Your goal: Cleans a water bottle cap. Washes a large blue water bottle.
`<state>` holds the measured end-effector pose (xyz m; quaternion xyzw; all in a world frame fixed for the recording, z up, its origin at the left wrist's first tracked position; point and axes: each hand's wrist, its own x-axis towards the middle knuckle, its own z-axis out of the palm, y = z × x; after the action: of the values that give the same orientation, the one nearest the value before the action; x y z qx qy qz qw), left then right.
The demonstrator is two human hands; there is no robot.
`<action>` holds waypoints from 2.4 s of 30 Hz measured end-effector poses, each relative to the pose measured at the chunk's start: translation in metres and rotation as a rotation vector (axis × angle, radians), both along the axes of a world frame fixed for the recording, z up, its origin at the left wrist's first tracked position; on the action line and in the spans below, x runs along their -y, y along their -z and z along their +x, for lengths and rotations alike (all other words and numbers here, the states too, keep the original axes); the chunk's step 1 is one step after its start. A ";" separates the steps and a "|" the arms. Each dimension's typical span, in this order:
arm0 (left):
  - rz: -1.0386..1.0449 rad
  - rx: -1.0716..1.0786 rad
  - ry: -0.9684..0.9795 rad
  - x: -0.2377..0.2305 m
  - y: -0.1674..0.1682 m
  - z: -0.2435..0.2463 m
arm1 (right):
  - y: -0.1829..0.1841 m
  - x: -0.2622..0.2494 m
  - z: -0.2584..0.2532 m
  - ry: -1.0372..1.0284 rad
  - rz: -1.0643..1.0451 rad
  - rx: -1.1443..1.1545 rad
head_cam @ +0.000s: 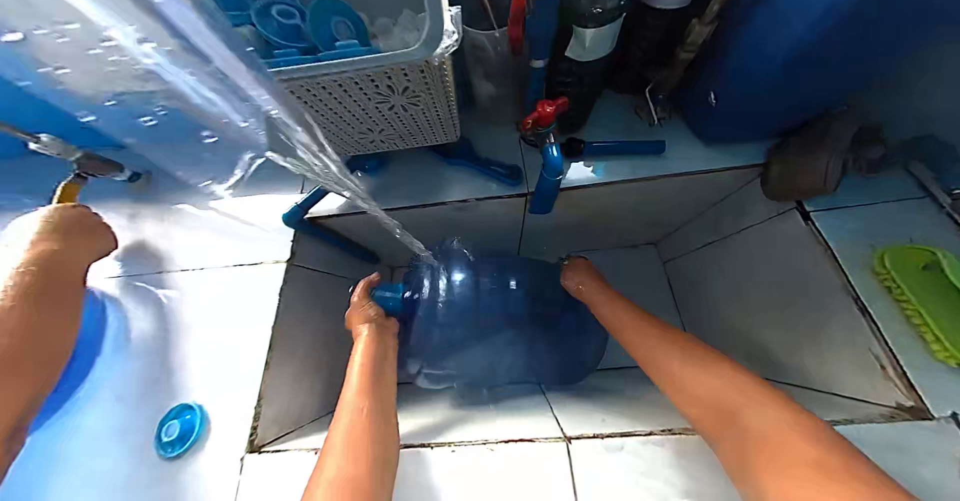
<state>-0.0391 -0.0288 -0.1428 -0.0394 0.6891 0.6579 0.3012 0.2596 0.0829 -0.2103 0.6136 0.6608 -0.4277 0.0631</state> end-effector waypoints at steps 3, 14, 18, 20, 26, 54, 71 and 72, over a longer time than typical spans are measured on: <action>0.457 0.004 0.359 0.004 0.012 0.002 | -0.042 0.056 -0.045 0.097 0.453 -0.444; 0.398 0.059 0.349 0.015 0.019 -0.009 | -0.044 -0.023 -0.083 -0.147 0.231 -0.361; 0.003 0.004 -0.047 -0.004 0.003 -0.013 | 0.000 0.000 -0.022 0.123 0.018 -0.116; 0.237 -0.050 0.175 0.002 -0.003 -0.001 | -0.027 0.033 -0.034 0.216 0.234 -0.314; 0.313 0.038 0.224 0.011 0.005 0.014 | -0.088 0.097 -0.117 -0.775 0.850 -0.624; 0.506 0.035 0.481 0.003 0.003 0.018 | -0.127 0.085 -0.122 -0.767 0.649 -0.278; 0.311 0.041 0.342 0.011 0.017 0.003 | -0.025 -0.010 -0.034 -0.111 0.227 -0.248; 0.212 0.021 0.235 0.003 0.018 -0.006 | 0.000 -0.014 -0.010 -0.056 0.159 -0.175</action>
<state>-0.0449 -0.0315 -0.1604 0.0664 0.6125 0.6868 0.3857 0.2498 0.0973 -0.2101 0.5582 0.7126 -0.4237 -0.0317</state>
